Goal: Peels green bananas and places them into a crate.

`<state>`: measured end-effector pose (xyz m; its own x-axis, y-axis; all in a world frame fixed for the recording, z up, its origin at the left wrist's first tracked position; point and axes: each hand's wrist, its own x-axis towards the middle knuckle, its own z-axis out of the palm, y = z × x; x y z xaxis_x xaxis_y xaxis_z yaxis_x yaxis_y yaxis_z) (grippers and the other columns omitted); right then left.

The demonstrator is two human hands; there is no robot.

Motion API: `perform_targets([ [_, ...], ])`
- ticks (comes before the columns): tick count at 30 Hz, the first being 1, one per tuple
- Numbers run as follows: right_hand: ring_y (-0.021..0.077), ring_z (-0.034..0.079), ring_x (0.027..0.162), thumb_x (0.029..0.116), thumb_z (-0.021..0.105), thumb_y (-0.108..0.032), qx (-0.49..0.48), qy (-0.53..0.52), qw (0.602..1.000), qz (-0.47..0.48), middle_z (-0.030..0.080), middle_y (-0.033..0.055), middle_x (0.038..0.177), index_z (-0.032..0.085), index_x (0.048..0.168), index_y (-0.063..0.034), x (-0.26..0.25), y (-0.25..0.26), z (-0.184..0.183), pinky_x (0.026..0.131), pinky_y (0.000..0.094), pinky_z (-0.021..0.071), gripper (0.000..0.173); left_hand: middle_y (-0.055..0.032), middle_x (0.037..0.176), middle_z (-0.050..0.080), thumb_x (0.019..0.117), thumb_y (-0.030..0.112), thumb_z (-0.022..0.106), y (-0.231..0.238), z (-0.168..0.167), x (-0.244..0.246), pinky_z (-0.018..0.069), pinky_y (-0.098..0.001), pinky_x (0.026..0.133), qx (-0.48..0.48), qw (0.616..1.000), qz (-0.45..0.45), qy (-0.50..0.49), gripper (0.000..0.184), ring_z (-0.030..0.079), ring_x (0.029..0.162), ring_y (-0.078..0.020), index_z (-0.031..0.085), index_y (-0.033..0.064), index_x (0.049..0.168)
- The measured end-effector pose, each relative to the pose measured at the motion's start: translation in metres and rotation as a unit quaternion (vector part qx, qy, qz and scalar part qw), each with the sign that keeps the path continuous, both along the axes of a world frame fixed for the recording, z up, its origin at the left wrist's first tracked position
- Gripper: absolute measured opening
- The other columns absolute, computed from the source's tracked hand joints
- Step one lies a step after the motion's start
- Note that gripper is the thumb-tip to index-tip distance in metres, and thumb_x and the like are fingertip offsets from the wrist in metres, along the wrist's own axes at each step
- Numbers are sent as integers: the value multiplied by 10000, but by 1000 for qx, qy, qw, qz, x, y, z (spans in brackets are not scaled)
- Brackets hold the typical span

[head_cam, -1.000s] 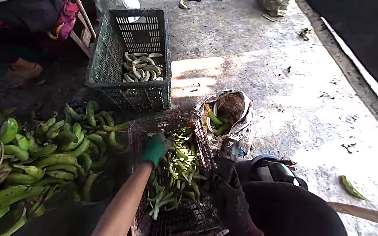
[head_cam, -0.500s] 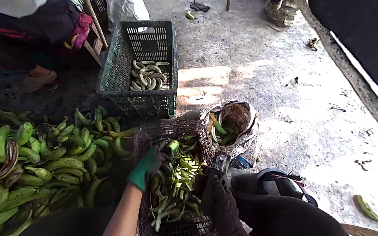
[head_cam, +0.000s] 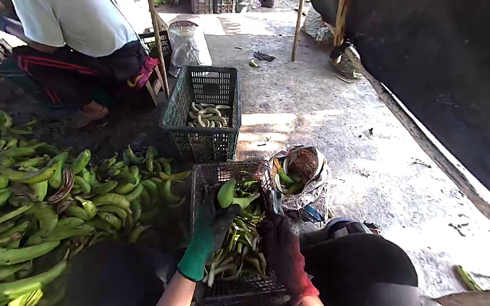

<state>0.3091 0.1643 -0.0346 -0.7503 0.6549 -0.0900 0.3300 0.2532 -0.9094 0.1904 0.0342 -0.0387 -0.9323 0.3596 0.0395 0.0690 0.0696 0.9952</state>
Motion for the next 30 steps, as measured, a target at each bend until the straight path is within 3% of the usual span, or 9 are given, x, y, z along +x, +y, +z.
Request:
perform_targets([
  [2,195,688,691,991,564,-248,190,79,979,-5,707,120,849,603,1218,112,0,-10,21,639,394,597,428,-51,1165,706,826,231,798,-3,2,7,584,-263,910,18,998,4,67,653,686,1025,-68,534,-35,1361],
  [4,178,691,716,1007,544,-277,202,74,976,32,710,129,886,585,1228,130,2,-22,33,669,361,608,465,-65,1193,698,828,241,795,-6,6,11,568,-259,927,14,990,-4,137,638,673,1046,-57,557,-53,1341],
  [7,251,698,894,1068,483,-351,-71,-198,957,201,704,138,1020,591,1316,-42,20,-30,0,815,501,578,411,-60,1193,707,807,228,840,-19,27,20,612,-327,897,137,984,-36,111,635,700,1039,-142,568,-12,1327],
  [11,96,661,816,1068,457,-304,-231,-26,954,189,685,43,1019,508,1414,-35,21,-27,-19,726,322,591,441,-48,1184,667,936,397,682,-33,48,-7,601,-323,857,173,985,25,-5,699,675,1014,-120,411,19,1458],
  [15,164,638,1193,1015,523,-312,39,127,951,278,655,112,1339,591,1414,-40,-20,-6,-11,1043,399,520,487,-61,977,672,1093,161,395,-25,31,-35,592,-278,714,199,966,111,-122,304,666,811,-95,554,-17,1281],
  [18,379,665,1112,887,660,-207,199,130,933,270,706,166,1206,768,1170,-139,-30,-14,-23,929,633,513,310,-49,924,669,1053,115,445,-27,16,-38,585,-284,731,210,966,37,-144,215,663,807,-102,582,-4,1170],
  [22,505,643,1097,869,719,-125,381,94,916,88,713,222,1159,782,1175,-233,-80,-7,-23,918,707,466,330,-77,1092,644,1075,134,474,-16,20,-15,533,-229,812,92,970,104,-201,297,621,918,-53,545,-27,1314],
  [26,372,656,1105,983,604,-294,211,27,976,52,684,193,1207,634,1377,-97,-87,10,-25,947,590,515,442,-68,1150,618,1090,152,433,-28,3,-25,516,-191,842,45,984,73,-153,347,596,970,-12,490,-18,1387],
  [30,384,687,1018,860,675,-207,219,96,952,192,728,155,1109,765,1195,-156,-37,-33,-41,870,627,526,351,20,903,649,1069,57,383,-26,-2,-33,563,-188,730,154,968,85,-179,203,641,798,-2,523,12,1208],
])
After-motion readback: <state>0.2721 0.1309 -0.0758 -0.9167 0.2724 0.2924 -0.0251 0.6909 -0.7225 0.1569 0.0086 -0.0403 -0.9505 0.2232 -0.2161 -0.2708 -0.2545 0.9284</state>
